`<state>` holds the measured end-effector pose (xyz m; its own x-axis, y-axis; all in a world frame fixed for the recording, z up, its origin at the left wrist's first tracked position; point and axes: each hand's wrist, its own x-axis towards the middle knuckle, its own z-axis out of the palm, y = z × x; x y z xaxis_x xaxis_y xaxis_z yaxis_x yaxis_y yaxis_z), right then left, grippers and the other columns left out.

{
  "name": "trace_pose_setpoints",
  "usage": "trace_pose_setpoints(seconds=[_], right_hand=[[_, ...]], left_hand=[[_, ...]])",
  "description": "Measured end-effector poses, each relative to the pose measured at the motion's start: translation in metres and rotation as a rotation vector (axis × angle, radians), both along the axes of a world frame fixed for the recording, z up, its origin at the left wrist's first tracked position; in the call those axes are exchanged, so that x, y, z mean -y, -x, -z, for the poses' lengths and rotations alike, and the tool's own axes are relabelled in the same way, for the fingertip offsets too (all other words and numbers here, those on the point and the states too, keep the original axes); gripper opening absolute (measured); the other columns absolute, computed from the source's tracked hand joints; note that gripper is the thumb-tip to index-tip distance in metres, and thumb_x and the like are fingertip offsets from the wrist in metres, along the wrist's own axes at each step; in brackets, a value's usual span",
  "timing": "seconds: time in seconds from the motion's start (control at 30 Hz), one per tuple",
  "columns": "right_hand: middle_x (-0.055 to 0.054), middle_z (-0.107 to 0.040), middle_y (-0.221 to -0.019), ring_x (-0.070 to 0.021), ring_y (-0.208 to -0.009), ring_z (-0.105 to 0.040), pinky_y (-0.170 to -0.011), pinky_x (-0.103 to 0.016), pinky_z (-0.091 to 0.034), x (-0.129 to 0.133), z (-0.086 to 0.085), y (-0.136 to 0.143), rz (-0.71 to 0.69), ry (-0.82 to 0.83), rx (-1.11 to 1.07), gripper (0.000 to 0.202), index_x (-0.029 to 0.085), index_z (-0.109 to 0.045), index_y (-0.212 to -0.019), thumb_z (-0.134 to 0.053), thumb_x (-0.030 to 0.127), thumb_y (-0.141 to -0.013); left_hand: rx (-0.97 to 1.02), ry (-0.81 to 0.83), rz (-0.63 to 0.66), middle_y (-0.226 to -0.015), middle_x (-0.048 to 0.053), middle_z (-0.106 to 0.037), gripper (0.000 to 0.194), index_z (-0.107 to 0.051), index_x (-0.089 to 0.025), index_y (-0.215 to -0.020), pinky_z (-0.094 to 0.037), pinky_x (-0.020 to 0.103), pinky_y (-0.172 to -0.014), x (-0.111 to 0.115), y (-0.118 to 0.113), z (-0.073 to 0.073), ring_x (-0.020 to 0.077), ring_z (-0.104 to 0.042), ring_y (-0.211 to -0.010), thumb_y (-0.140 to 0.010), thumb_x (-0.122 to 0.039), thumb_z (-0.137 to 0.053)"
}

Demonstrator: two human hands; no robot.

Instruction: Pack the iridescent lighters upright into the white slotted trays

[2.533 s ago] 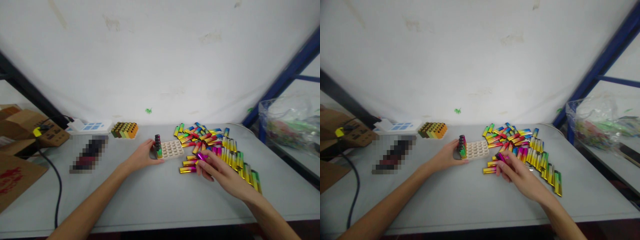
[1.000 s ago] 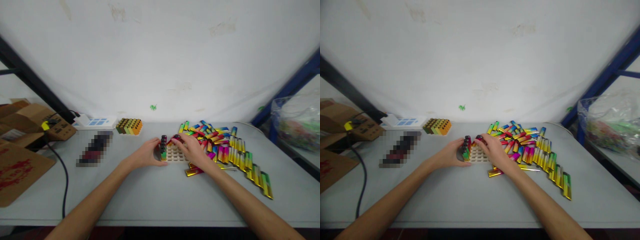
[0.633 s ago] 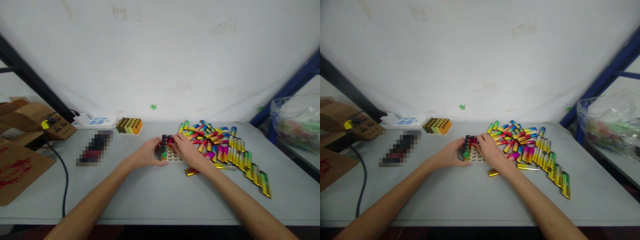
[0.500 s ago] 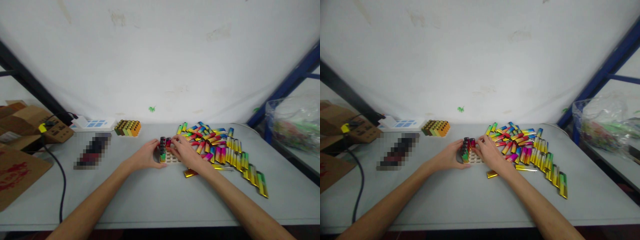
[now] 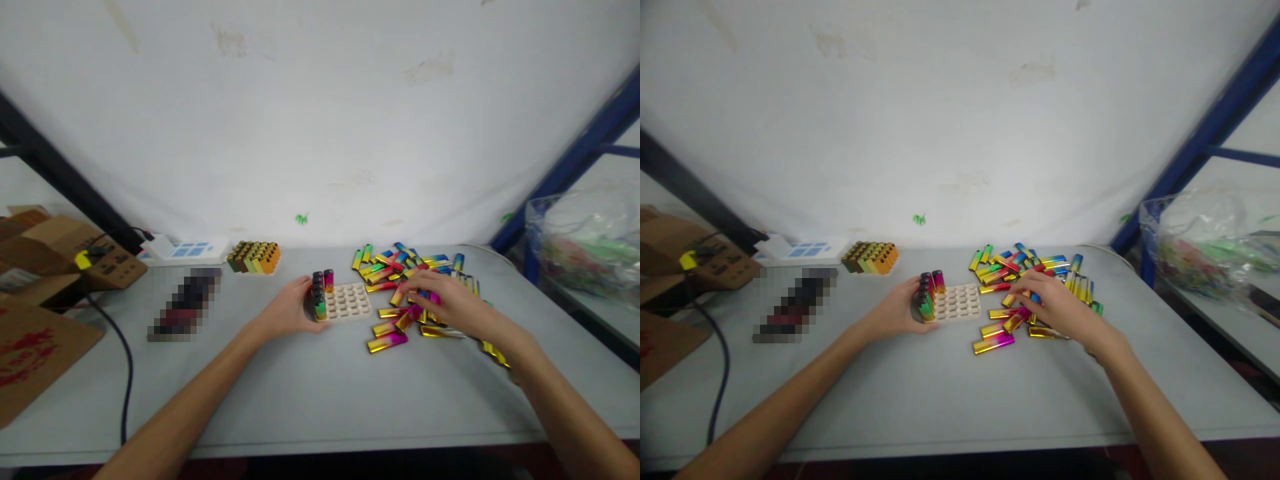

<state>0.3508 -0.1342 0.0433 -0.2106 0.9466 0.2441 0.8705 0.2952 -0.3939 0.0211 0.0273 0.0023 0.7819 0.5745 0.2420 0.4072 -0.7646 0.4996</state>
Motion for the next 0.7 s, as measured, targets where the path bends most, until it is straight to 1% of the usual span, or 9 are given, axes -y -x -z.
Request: trace_pose_setpoints(seconds=[0.07, 0.17, 0.23, 0.33, 0.43, 0.57, 0.63, 0.7], right_hand=[[-0.008, -0.074, -0.116, -0.0269, -0.112, -0.068, -0.103, -0.044, -0.051, 0.009, 0.004, -0.007, -0.012, 0.061, 0.018, 0.025, 0.027, -0.076, -0.112, -0.053, 0.027, -0.101], [-0.009, -0.072, -0.122, -0.0290, -0.117, -0.066, -0.103, -0.044, -0.052, 0.016, 0.008, -0.008, -0.006, 0.150, 0.033, 0.025, 0.027, -0.076, -0.116, -0.061, 0.030, -0.097], [-0.011, -0.072, -0.120, -0.0292, -0.115, -0.067, -0.102, -0.044, -0.052, 0.016, 0.011, -0.007, 0.003, 0.191, 0.043, 0.026, 0.025, -0.075, -0.117, -0.064, 0.030, -0.094], [-0.011, -0.073, -0.112, -0.0288, -0.108, -0.067, -0.097, -0.043, -0.052, 0.011, 0.015, -0.006, 0.018, 0.204, 0.043, 0.019, 0.022, -0.074, -0.109, -0.066, 0.028, -0.093], [-0.010, -0.073, -0.109, -0.0277, -0.100, -0.068, -0.089, -0.040, -0.053, 0.008, 0.013, -0.008, 0.009, 0.239, 0.013, 0.016, 0.022, -0.073, -0.103, -0.068, 0.034, -0.093], [-0.007, -0.076, -0.106, -0.0248, -0.088, -0.069, -0.077, -0.035, -0.052, 0.008, 0.001, -0.008, 0.033, 0.297, -0.100, 0.028, 0.024, -0.074, -0.112, -0.066, 0.046, -0.095], [-0.007, -0.076, -0.106, -0.0239, -0.087, -0.069, -0.077, -0.035, -0.052, 0.007, -0.004, -0.004, 0.044, 0.291, -0.196, 0.034, 0.024, -0.075, -0.113, -0.066, 0.052, -0.094], [-0.008, -0.076, -0.108, -0.0242, -0.091, -0.069, -0.080, -0.036, -0.054, 0.003, -0.006, 0.001, 0.050, 0.271, -0.358, 0.037, 0.022, -0.076, -0.109, -0.071, 0.055, -0.090]], left_hand=[[0.000, 0.001, -0.006, -0.110, 0.012, -0.068, 0.062, -0.065, -0.017, -0.109, -0.056, 0.045, -0.091, 0.000, 0.000, -0.001, 0.0310, -0.066, -0.100, -0.063, -0.052, -0.087], [-0.004, 0.011, -0.008, -0.111, 0.012, -0.068, 0.063, -0.065, -0.017, -0.109, -0.056, 0.045, -0.089, 0.000, 0.000, -0.003, 0.0312, -0.066, -0.099, -0.064, -0.055, -0.087], [-0.010, 0.015, -0.004, -0.112, 0.013, -0.068, 0.063, -0.066, -0.016, -0.109, -0.057, 0.045, -0.089, -0.001, 0.001, -0.004, 0.0316, -0.066, -0.099, -0.064, -0.055, -0.086], [-0.020, 0.016, 0.005, -0.114, 0.013, -0.068, 0.063, -0.066, -0.017, -0.111, -0.056, 0.045, -0.091, -0.001, 0.002, -0.004, 0.0321, -0.066, -0.102, -0.065, -0.054, -0.086], [-0.017, 0.015, 0.006, -0.115, 0.013, -0.068, 0.064, -0.065, -0.018, -0.113, -0.056, 0.045, -0.093, -0.001, 0.003, -0.003, 0.0316, -0.066, -0.103, -0.066, -0.055, -0.086], [-0.024, 0.015, 0.008, -0.116, 0.013, -0.067, 0.064, -0.064, -0.018, -0.115, -0.056, 0.045, -0.094, -0.001, 0.003, -0.003, 0.0313, -0.065, -0.104, -0.066, -0.054, -0.086], [-0.026, 0.015, 0.010, -0.116, 0.013, -0.067, 0.064, -0.064, -0.018, -0.115, -0.056, 0.045, -0.094, -0.002, 0.003, -0.002, 0.0312, -0.065, -0.105, -0.066, -0.054, -0.086], [-0.025, 0.015, 0.009, -0.117, 0.013, -0.067, 0.064, -0.063, -0.018, -0.114, -0.056, 0.045, -0.094, -0.002, 0.003, -0.001, 0.0315, -0.065, -0.105, -0.066, -0.053, -0.086]])
